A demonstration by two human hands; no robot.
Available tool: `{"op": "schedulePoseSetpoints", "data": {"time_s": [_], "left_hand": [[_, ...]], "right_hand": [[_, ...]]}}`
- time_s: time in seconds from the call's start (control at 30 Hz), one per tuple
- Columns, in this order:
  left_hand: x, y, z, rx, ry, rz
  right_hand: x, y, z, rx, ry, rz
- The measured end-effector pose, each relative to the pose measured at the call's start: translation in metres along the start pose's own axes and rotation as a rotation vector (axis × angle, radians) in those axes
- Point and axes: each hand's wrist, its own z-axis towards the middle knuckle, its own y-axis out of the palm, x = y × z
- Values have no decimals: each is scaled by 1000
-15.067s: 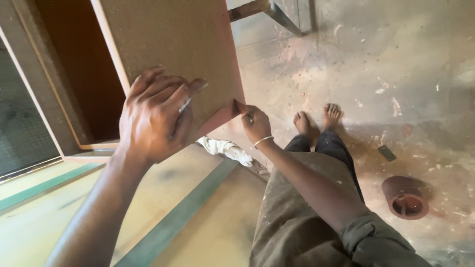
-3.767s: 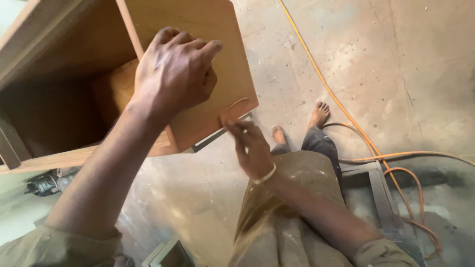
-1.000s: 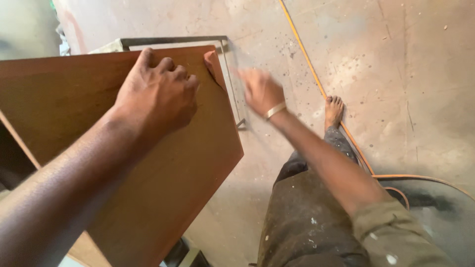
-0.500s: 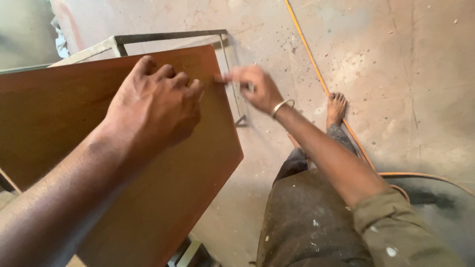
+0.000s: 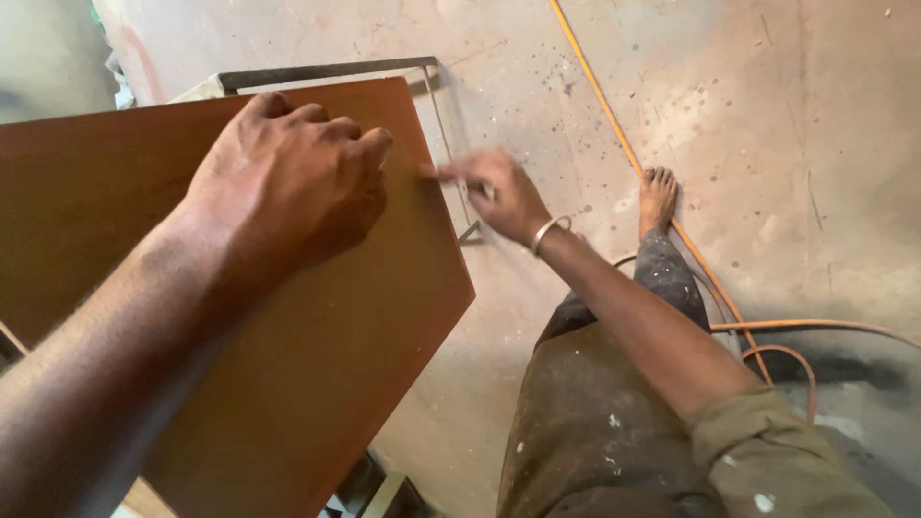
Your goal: The person mixes a pink paste on a square board and uses a small scraper to apply it to the edges of a wooden furniture piece. They repeatedly scoop paste and smooth it along the vertical and horizontal edges of the cabinet.
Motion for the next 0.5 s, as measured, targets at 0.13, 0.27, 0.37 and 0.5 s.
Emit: {"op": "schedulePoseSetpoints", "data": {"time_s": [0.13,0.27,0.37,0.5], "left_hand": [[2,2,-1,-81,-41,32],[5,2,-1,-67,0,27],[7,1,-2,-132,-1,45],[6,-2,-2,-57,2,64]], "right_hand": [[-6,22,5,220,-17,111],[-20,39,-45,19,110,-361],[-19,35,-59,-213,315,-510],[24,22,4,184,31,-285]]}}
